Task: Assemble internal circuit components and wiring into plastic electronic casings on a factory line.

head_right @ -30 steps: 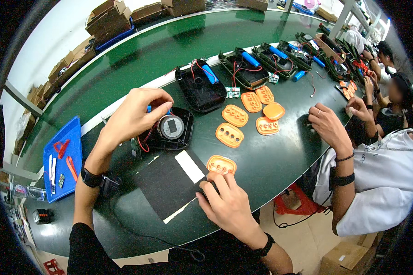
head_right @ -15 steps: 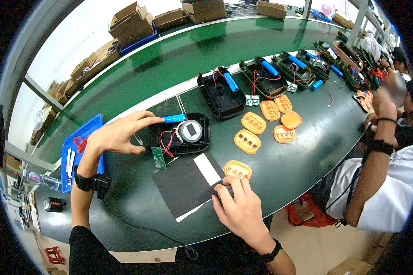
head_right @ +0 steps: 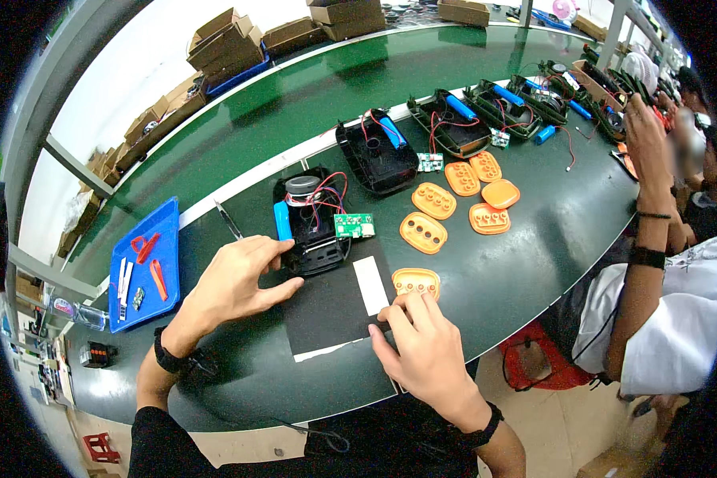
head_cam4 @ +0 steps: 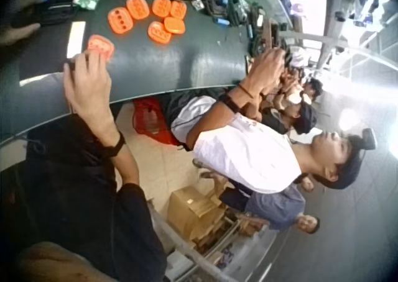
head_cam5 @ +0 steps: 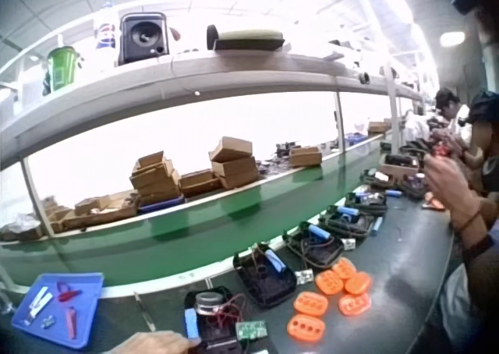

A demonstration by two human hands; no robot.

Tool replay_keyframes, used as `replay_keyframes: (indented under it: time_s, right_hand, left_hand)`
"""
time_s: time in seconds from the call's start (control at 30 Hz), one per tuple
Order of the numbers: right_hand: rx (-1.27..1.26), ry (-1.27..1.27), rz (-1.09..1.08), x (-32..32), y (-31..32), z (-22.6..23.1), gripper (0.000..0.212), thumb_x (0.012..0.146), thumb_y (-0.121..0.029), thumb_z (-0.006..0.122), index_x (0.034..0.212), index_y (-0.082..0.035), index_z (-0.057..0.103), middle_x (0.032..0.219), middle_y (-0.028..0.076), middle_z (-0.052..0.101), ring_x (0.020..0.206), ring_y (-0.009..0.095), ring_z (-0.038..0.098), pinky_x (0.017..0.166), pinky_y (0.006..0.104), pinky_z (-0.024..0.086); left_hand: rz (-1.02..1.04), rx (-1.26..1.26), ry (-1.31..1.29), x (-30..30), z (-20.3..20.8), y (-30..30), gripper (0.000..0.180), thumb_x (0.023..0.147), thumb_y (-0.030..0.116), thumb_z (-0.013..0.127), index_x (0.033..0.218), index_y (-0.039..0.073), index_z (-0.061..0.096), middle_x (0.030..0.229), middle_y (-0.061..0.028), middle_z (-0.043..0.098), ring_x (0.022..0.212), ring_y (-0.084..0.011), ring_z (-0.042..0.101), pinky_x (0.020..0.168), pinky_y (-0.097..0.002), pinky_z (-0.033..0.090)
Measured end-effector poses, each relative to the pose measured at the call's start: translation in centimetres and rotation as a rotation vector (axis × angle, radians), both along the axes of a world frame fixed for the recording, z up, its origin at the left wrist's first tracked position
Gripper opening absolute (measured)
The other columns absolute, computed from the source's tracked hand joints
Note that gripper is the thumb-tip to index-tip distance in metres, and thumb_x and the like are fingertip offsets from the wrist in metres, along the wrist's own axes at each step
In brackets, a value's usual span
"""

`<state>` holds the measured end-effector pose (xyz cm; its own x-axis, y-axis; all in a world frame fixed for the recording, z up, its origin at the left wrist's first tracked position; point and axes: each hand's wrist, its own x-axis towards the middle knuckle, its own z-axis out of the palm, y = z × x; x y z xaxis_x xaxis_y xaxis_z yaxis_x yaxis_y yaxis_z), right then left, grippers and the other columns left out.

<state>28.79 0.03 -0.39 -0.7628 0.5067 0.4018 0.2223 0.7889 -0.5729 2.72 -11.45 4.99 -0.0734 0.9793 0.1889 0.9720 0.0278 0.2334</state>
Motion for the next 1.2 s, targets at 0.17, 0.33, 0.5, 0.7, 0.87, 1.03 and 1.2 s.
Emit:
replay_keyframes:
  time_s: [0.17,0.33,0.5,0.7,0.87,1.03,1.2]
  right_hand:
    - [0.018,-0.002,0.076,0.4,1.1,1.8,0.017,0.081,-0.012,0.076,0.091,-0.005,0.064,0.093,0.008,0.057,0.087,0.027,0.061,0.069,0.0380,0.053]
    - [0.017,0.006,0.141,-0.6,3.3,4.8,0.014,0.081,-0.008,0.075,0.091,-0.006,0.065,0.093,0.008,0.061,0.085,0.026,0.062,0.069,0.0363,0.052]
    - [0.049,-0.085,0.213,-3.0,5.7,6.4,0.019,0.082,-0.009,0.074,0.097,-0.004,0.065,0.097,0.010,0.063,0.090,0.030,0.064,0.076,0.0375,0.053]
    - [0.070,-0.222,0.281,-4.6,6.2,4.3,0.035,0.083,-0.017,0.076,0.112,-0.002,0.063,0.110,0.014,0.062,0.100,0.033,0.061,0.082,0.0404,0.052]
    - [-0.047,-0.292,0.247,-4.7,5.8,3.5,0.033,0.081,-0.012,0.079,0.103,-0.003,0.056,0.100,0.010,0.064,0.089,0.027,0.064,0.074,0.0372,0.052]
    - [-0.505,-0.277,0.187,-4.5,5.8,4.7,0.032,0.084,-0.002,0.076,0.109,-0.002,0.057,0.085,0.005,0.067,0.064,0.009,0.061,0.058,0.0238,0.046]
    - [-1.030,-0.028,0.202,-5.4,4.4,5.8,0.038,0.089,0.002,0.072,0.124,-0.002,0.059,0.093,0.002,0.069,0.076,0.003,0.059,0.060,0.0175,0.044]
  left_hand:
    - [-0.144,0.006,0.005,-2.4,0.9,1.0,0.039,0.080,0.029,0.079,0.108,0.006,0.064,0.104,-0.0102,0.061,0.096,-0.0263,0.061,0.076,-0.0387,0.055]
    - [-0.260,0.099,-0.073,-2.8,-0.8,2.1,0.043,0.077,0.032,0.083,0.104,0.005,0.062,0.106,-0.0113,0.059,0.104,-0.0310,0.056,0.087,-0.0399,0.051]
    - [-0.350,0.073,-0.238,-3.3,-1.6,2.0,0.045,0.075,0.033,0.083,0.100,0.005,0.058,0.100,-0.0107,0.059,0.101,-0.0307,0.055,0.083,-0.0395,0.051]
    - [-0.378,0.182,-0.269,-2.1,-2.4,1.7,0.031,0.076,0.023,0.081,0.086,0.005,0.057,0.088,-0.0087,0.059,0.091,-0.0279,0.056,0.074,-0.0380,0.052]
    - [-0.274,0.235,-0.380,-1.5,-3.1,2.1,0.021,0.075,0.012,0.078,0.083,0.005,0.059,0.081,-0.0061,0.059,0.085,-0.0254,0.057,0.071,-0.0365,0.050]
    - [-0.198,0.293,-0.531,-1.2,-4.0,2.8,0.017,0.079,0.008,0.077,0.083,0.003,0.061,0.078,-0.0071,0.061,0.080,-0.0256,0.056,0.070,-0.0361,0.048]
    - [-0.137,0.244,-1.142,-0.8,-4.2,1.9,0.038,0.082,0.008,0.078,0.116,0.003,0.061,0.109,-0.0106,0.062,0.094,-0.0168,0.062,0.076,-0.0291,0.052]
